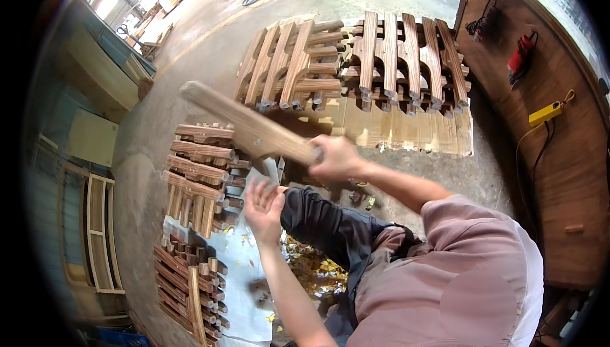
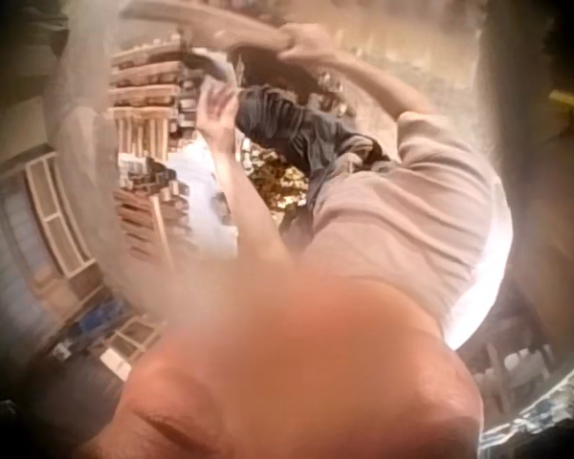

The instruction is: The person sands the surfaces of wooden rifle stocks by hand. They pick up individual stocks from a stack, apply sandpaper to various contoured areas, and place them back onto another stack.

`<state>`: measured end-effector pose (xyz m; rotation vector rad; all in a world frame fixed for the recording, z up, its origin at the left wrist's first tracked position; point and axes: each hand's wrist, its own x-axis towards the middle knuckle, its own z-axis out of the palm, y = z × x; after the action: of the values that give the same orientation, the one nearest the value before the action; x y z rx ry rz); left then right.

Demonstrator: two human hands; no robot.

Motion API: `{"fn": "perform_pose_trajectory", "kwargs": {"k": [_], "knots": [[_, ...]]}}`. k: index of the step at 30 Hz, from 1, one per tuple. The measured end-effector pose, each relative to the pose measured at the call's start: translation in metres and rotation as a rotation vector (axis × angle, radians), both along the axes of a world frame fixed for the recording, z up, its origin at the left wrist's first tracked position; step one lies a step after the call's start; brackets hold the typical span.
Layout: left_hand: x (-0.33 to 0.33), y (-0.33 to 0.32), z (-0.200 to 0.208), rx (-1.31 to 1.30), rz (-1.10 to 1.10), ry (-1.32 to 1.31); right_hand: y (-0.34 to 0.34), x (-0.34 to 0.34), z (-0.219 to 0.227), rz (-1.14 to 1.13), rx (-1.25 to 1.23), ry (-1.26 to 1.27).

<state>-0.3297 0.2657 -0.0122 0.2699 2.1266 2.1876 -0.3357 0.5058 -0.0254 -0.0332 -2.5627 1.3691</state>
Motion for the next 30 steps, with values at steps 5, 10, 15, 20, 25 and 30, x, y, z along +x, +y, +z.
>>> {"fn": "perform_pose_trajectory", "kwargs": {"k": [5,10,15,20,25,30], "knots": [[0.056,-0.069,-0.047,-0.126,0.080,-0.070,0.148,0.019,-0.008,-0.202,0.105,-0.306],[0.102,-0.079,0.002,-0.079,-0.140,0.084,0.264,0.053,-0.023,-0.439,0.367,-0.316],[0.147,0.014,0.153,0.320,-0.700,-0.037,0.331,0.075,-0.053,-0.540,0.494,-0.301],[0.144,0.061,0.162,0.422,-1.120,-0.044,0.397,0.079,-0.059,-0.553,0.598,-0.384],[0.134,0.096,0.155,0.436,-1.269,-0.004,0.468,0.049,-0.040,-1.122,0.719,-0.390],[0.148,0.098,0.142,0.428,-1.281,0.102,0.330,-0.064,-0.043,-0.504,0.048,-0.090]]}}
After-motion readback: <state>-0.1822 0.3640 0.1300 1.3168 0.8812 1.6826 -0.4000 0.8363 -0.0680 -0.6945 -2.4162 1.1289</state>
